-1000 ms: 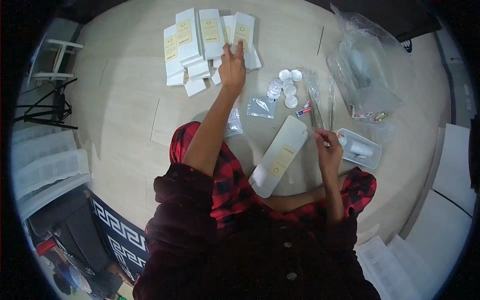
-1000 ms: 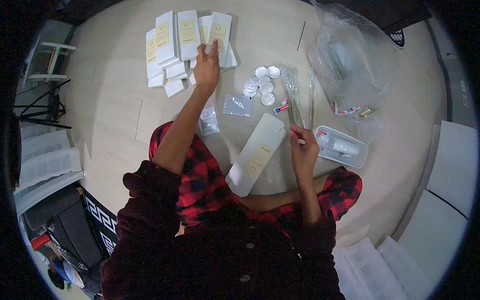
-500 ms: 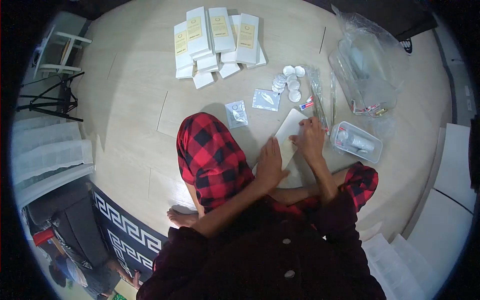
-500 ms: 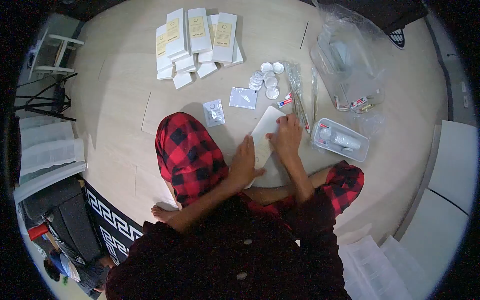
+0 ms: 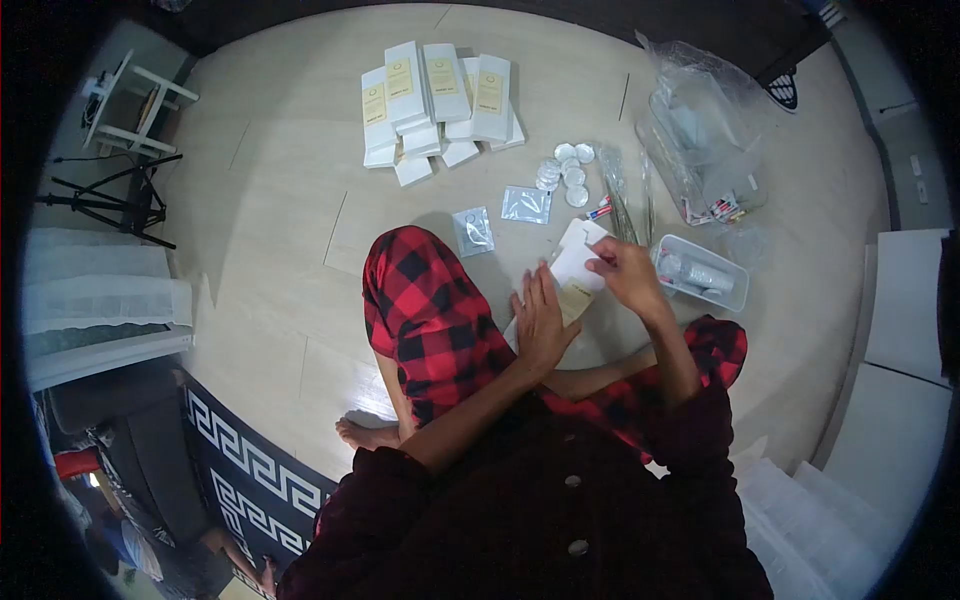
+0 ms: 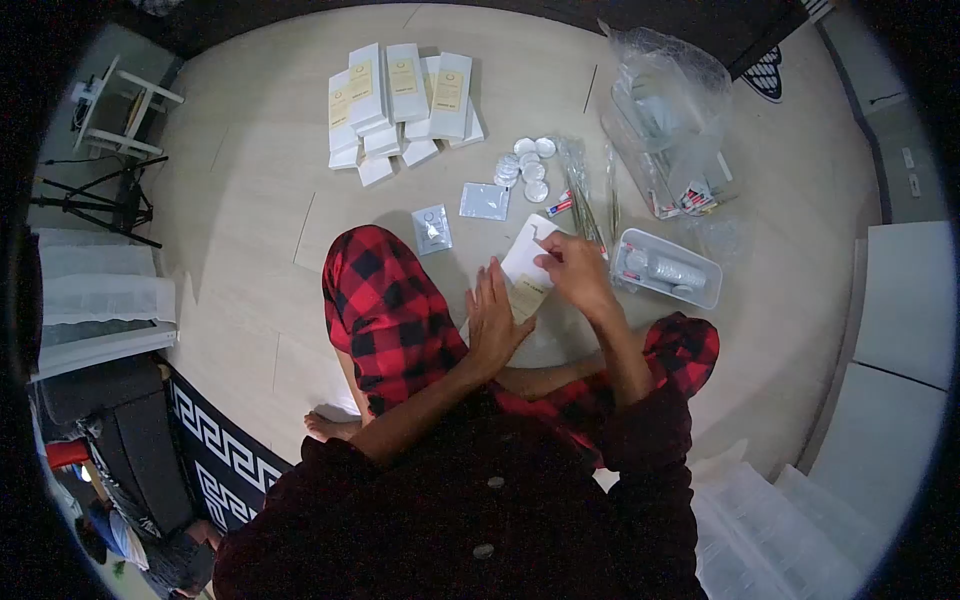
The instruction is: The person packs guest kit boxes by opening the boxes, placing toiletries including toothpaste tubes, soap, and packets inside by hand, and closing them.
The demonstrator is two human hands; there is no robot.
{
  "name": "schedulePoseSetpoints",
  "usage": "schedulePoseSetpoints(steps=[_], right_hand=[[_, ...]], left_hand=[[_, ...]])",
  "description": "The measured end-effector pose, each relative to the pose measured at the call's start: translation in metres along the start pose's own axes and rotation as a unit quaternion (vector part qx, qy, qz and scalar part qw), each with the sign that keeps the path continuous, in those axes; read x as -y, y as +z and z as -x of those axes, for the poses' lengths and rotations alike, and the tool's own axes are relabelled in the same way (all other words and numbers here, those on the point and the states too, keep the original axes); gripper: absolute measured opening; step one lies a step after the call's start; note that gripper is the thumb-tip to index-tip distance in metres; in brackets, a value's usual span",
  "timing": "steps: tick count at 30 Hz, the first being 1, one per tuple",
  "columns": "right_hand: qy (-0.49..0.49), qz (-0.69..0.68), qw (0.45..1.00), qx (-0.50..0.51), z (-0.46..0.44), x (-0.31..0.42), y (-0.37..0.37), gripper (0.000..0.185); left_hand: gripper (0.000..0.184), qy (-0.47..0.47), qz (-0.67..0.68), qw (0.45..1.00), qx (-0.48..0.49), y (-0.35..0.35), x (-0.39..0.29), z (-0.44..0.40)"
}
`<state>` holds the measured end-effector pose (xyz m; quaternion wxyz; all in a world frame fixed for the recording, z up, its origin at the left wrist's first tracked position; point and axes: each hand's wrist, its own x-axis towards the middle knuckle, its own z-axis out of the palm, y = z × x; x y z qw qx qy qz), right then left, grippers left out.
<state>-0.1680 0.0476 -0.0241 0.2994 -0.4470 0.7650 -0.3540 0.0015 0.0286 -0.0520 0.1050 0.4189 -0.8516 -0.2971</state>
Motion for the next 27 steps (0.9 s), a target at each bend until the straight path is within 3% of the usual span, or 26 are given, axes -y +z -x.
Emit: schedulePoseSetpoints(steps=[1, 3, 5, 6, 7, 9, 13, 16, 18, 19, 21, 25, 27], right_hand=[[0.020, 0.008, 1.000, -0.011, 0.002, 0.005, -0.008, 0.029], [0.041, 0.015, 0.999, -0.024, 0.010, 0.027, -0.023, 0.033], [-0.032, -0.164, 0.958, -0.231, 0.026, 0.073, -0.034, 0.035], [0.007, -0.182, 0.947, -0.263, 0.035, 0.079, -0.034, 0.033], [0.005, -0.182, 0.947, -0.264, 0.045, 0.074, -0.031, 0.033], [0.121, -0.389, 0.910, -0.076, 0.061, 0.062, -0.024, 0.034], [0.116, -0.401, 0.905, -0.085, 0.074, 0.062, -0.012, 0.035], [0.109, -0.402, 0.898, -0.144, 0.074, 0.060, -0.005, 0.027], [0.120, -0.433, 0.877, -0.170, 0.074, 0.057, -0.001, 0.020], [0.120, -0.434, 0.877, -0.168, 0.074, 0.057, 0.001, 0.020], [0.127, -0.402, 0.886, -0.192, 0.076, 0.059, 0.004, 0.015], [0.136, -0.404, 0.881, -0.204, 0.064, 0.075, -0.008, 0.018], [0.104, -0.402, 0.882, -0.221, 0.054, 0.086, -0.018, 0.021]], left_hand=[[0.107, 0.001, -0.001, 1.000, -0.002, -0.009, -0.006, -0.003], [0.104, -0.031, 0.195, 0.979, 0.049, -0.027, -0.016, -0.007], [0.101, -0.044, 0.238, 0.970, 0.020, -0.039, -0.026, -0.011], [0.098, -0.056, 0.279, 0.959, -0.013, -0.044, -0.029, -0.015], [0.098, -0.054, 0.279, 0.959, -0.014, -0.046, -0.030, -0.016], [0.096, 0.017, 0.310, 0.950, -0.021, -0.051, -0.033, -0.016], [0.088, -0.022, 0.437, 0.899, 0.026, -0.050, -0.038, -0.008], [0.078, 0.041, 0.470, 0.882, -0.010, -0.049, -0.039, -0.002], [0.058, 0.009, 0.545, 0.838, -0.008, -0.049, -0.042, 0.003], [0.058, 0.008, 0.545, 0.839, -0.009, -0.048, -0.040, 0.003], [0.037, -0.041, 0.526, 0.850, -0.008, -0.049, -0.037, 0.003], [0.024, -0.070, 0.550, 0.832, -0.004, -0.058, -0.038, 0.002], [0.026, -0.022, 0.443, 0.896, 0.012, -0.060, -0.036, 0.002]])
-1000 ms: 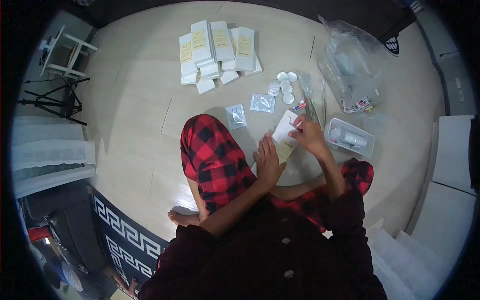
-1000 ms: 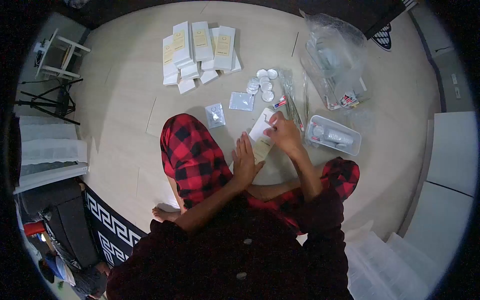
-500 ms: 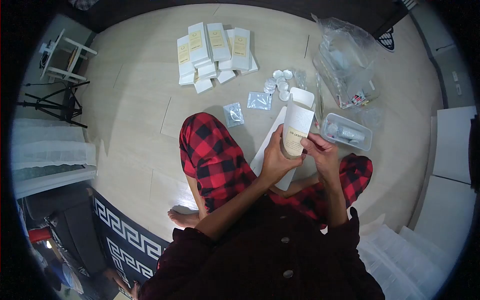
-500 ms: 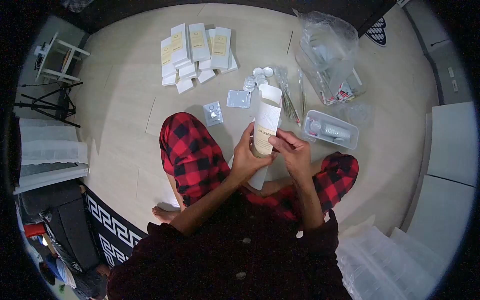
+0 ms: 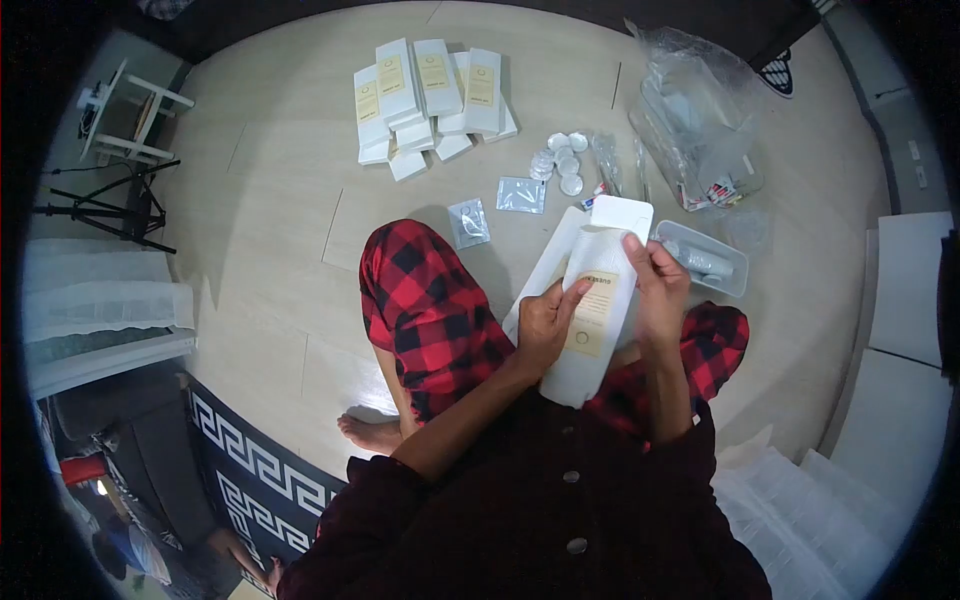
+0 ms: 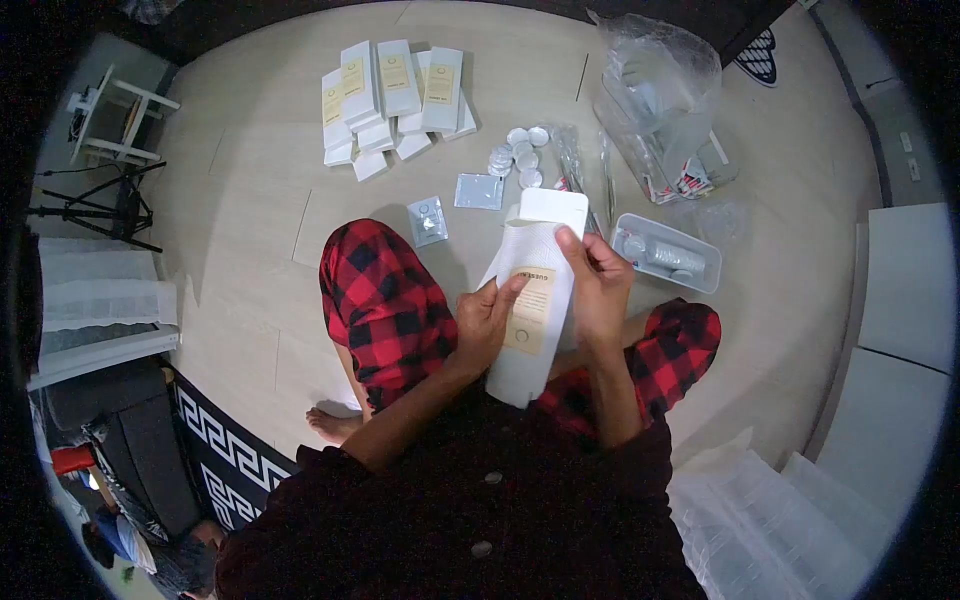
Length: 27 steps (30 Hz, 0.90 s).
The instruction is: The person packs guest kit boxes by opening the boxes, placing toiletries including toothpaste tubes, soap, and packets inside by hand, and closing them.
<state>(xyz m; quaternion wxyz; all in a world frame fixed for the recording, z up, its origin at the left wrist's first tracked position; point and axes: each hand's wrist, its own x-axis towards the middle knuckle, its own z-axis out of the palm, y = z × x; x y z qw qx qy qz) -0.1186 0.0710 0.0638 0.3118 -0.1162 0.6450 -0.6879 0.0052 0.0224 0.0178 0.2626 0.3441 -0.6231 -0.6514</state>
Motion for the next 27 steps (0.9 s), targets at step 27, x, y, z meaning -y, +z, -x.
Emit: schedulePoseSetpoints(steps=[27], right_hand=[[0.064, 0.073, 0.990, 0.102, 0.063, -0.067, -0.060, 0.052]], left_hand=[[0.024, -0.058, 0.237, 0.966, -0.083, 0.029, 0.025, -0.016]])
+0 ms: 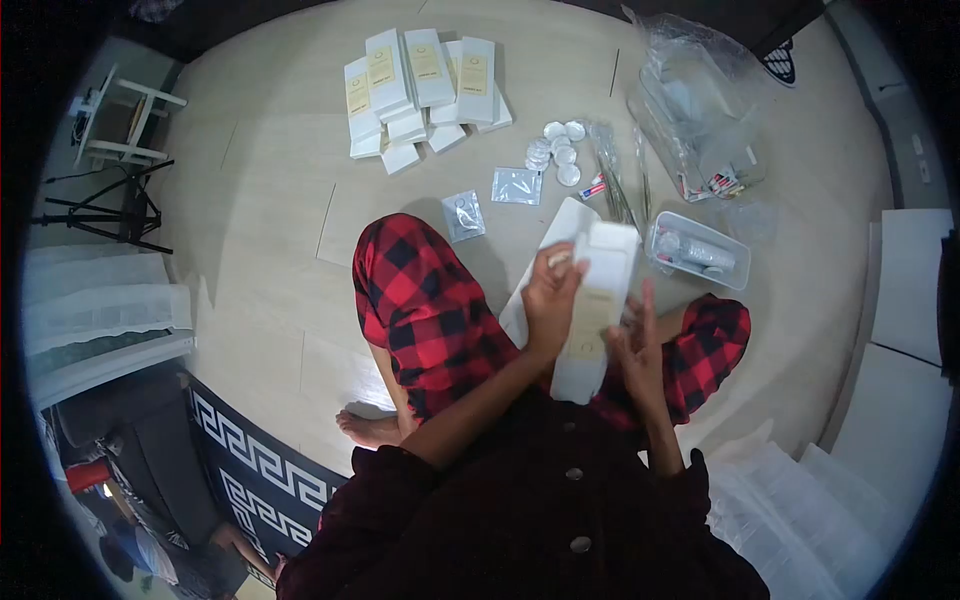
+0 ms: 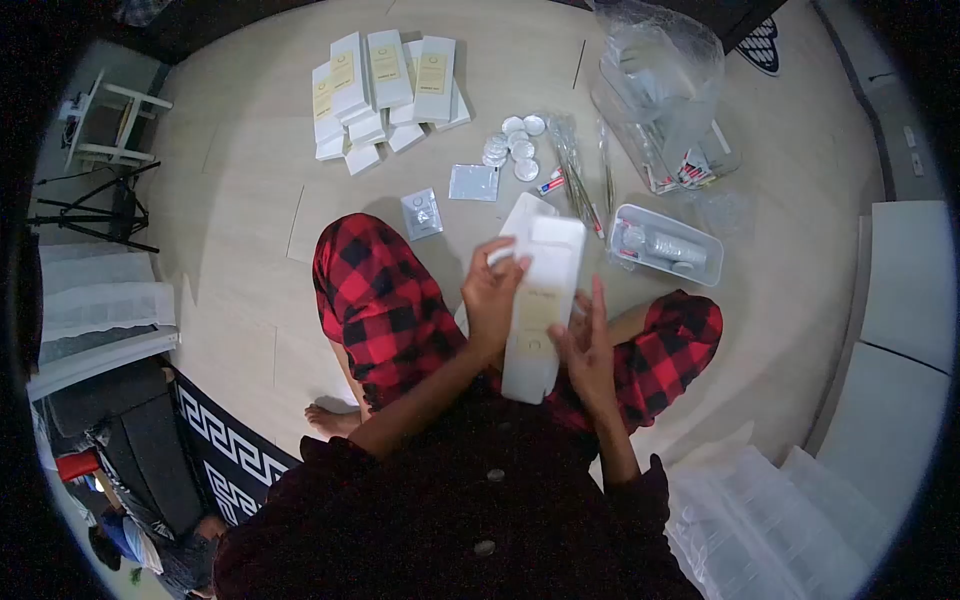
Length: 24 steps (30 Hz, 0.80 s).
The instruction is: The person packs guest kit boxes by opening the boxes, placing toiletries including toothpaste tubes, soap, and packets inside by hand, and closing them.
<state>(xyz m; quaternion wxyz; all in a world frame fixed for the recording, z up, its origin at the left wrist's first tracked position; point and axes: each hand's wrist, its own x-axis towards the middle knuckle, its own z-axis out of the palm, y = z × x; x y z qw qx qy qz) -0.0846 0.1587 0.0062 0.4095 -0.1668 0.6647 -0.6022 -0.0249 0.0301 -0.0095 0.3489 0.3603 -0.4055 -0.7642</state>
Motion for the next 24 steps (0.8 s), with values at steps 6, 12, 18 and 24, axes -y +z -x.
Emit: schedulePoseSetpoints(steps=[6, 12, 18, 24], right_hand=[[-0.112, 0.009, 0.993, -0.032, -0.030, 0.021, 0.001, 0.054], [-0.059, 0.034, 0.998, -0.003, -0.026, 0.013, -0.012, 0.027], [-0.172, 0.042, 0.984, -0.039, -0.016, 0.042, -0.001, 0.026], [-0.167, 0.227, 0.959, -0.028, -0.002, 0.057, -0.012, 0.029]], left_hand=[[0.036, 0.051, -0.051, 0.994, 0.077, 0.001, 0.006, 0.024], [0.024, 0.033, -0.143, 0.976, 0.161, -0.021, -0.012, 0.023], [0.012, 0.219, -0.326, 0.895, 0.212, -0.017, -0.038, 0.007], [0.048, 0.202, -0.277, 0.915, 0.214, -0.022, -0.025, 0.033]])
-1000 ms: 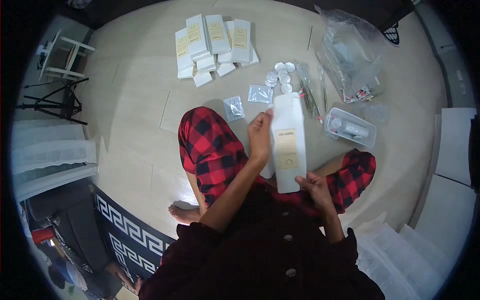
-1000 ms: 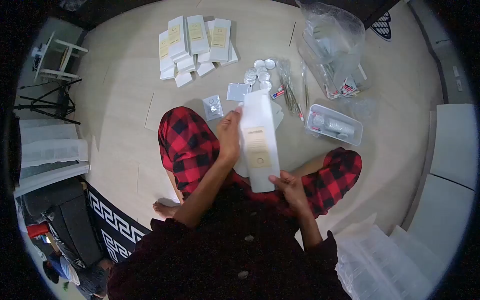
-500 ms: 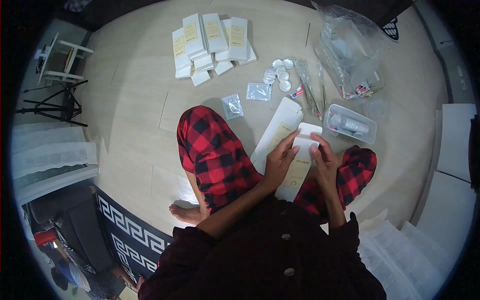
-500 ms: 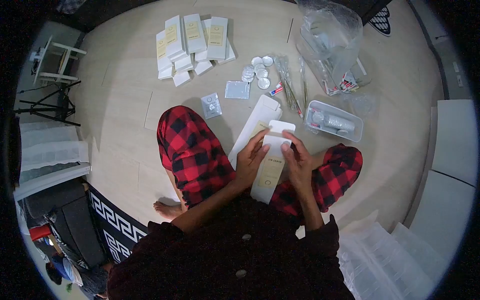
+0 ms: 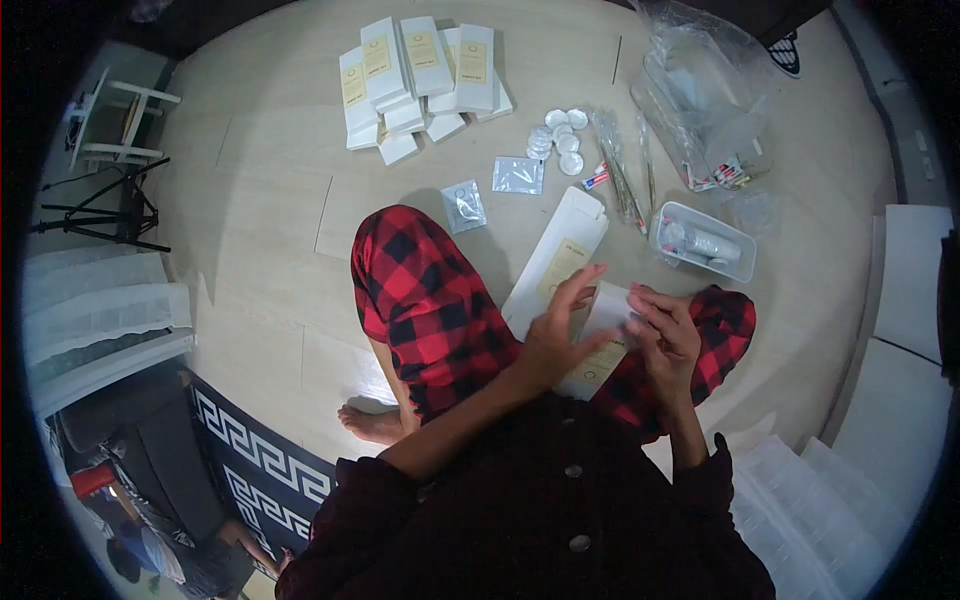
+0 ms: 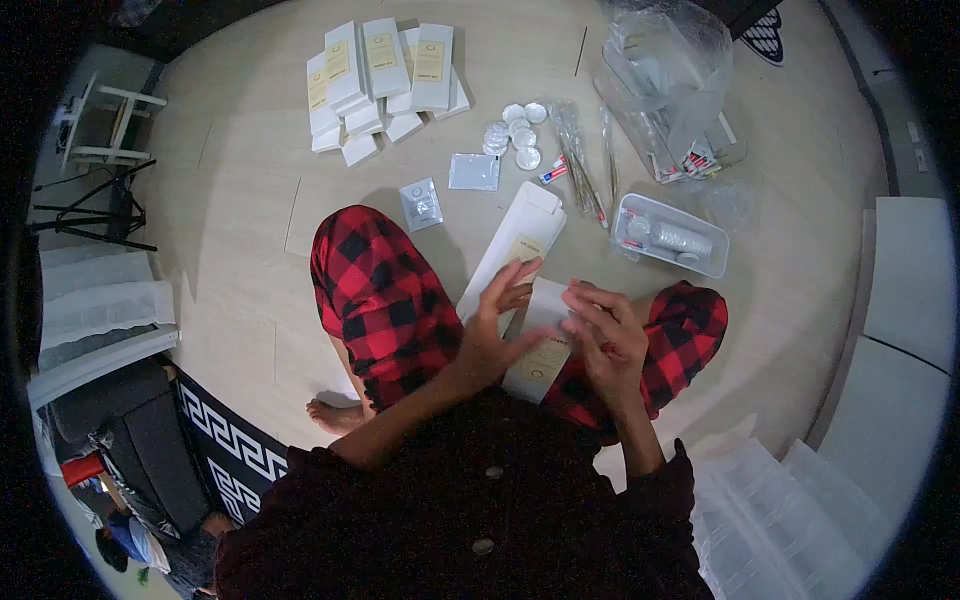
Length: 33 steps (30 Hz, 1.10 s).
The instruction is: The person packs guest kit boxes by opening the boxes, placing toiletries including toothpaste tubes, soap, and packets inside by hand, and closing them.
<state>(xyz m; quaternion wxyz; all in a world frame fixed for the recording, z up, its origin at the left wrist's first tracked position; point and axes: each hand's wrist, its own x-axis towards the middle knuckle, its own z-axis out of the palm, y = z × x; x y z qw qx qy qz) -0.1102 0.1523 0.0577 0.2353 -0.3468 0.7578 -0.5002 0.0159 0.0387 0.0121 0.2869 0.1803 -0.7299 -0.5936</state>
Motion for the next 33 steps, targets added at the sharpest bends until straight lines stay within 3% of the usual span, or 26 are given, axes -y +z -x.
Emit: schedulePoseSetpoints(steps=[2, 3, 5, 6, 8, 11, 15, 17, 21, 23, 27, 30, 32, 33], right_hand=[[-0.126, -0.026, 0.991, 0.036, -0.003, 0.001, -0.003, 0.029], [-0.126, -0.028, 0.991, 0.039, -0.004, 0.003, -0.004, 0.029], [-0.061, -0.042, 0.995, 0.067, -0.008, 0.009, -0.009, 0.029], [-0.061, -0.040, 0.995, 0.066, -0.010, 0.014, -0.011, 0.029], [0.036, -0.073, 0.993, 0.084, -0.018, 0.022, -0.013, 0.026], [0.052, -0.058, 0.987, 0.140, -0.026, 0.034, -0.012, 0.023], [0.037, -0.060, 0.985, 0.159, -0.029, 0.031, -0.010, 0.022], [0.071, -0.059, 0.987, 0.133, -0.028, 0.032, -0.006, 0.021], [0.074, -0.054, 0.990, 0.108, -0.027, 0.031, -0.003, 0.020], [0.139, -0.088, 0.982, 0.097, -0.029, 0.028, -0.004, 0.019], [0.124, -0.091, 0.984, 0.086, -0.028, 0.032, 0.003, 0.017], [0.054, -0.048, 0.995, 0.068, -0.025, 0.028, 0.004, 0.016], [0.154, -0.090, 0.981, 0.076, -0.030, 0.026, -0.001, 0.015], [0.153, -0.104, 0.979, 0.085, -0.031, 0.023, -0.002, 0.015]], left_hand=[[0.086, -0.041, 0.034, 0.998, -0.042, 0.017, -0.017, 0.003], [0.086, -0.043, 0.033, 0.998, -0.044, 0.018, -0.021, 0.001], [0.105, -0.099, -0.090, 0.991, 0.025, 0.022, -0.027, -0.001], [0.105, -0.097, -0.088, 0.991, 0.025, 0.025, -0.027, -0.001], [0.099, -0.130, 0.014, 0.991, 0.032, 0.026, -0.026, 0.000], [0.098, -0.084, -0.004, 0.996, 0.015, 0.027, -0.023, 0.002], [0.099, -0.098, -0.014, 0.995, 0.004, 0.028, -0.025, 0.002], [0.100, -0.056, -0.067, 0.996, -0.004, 0.030, -0.023, 0.003], [0.102, -0.065, -0.085, 0.994, -0.005, 0.030, -0.025, 0.005], [0.105, -0.062, -0.111, 0.992, -0.004, 0.033, -0.022, 0.007], [0.105, -0.095, -0.097, 0.991, -0.001, 0.031, -0.022, 0.006], [0.104, -0.101, -0.062, 0.993, 0.000, 0.030, -0.022, 0.005], [0.105, -0.057, -0.096, 0.994, 0.001, 0.030, -0.022, 0.006], [0.105, -0.057, -0.096, 0.994, 0.002, 0.031, -0.022, 0.007]])
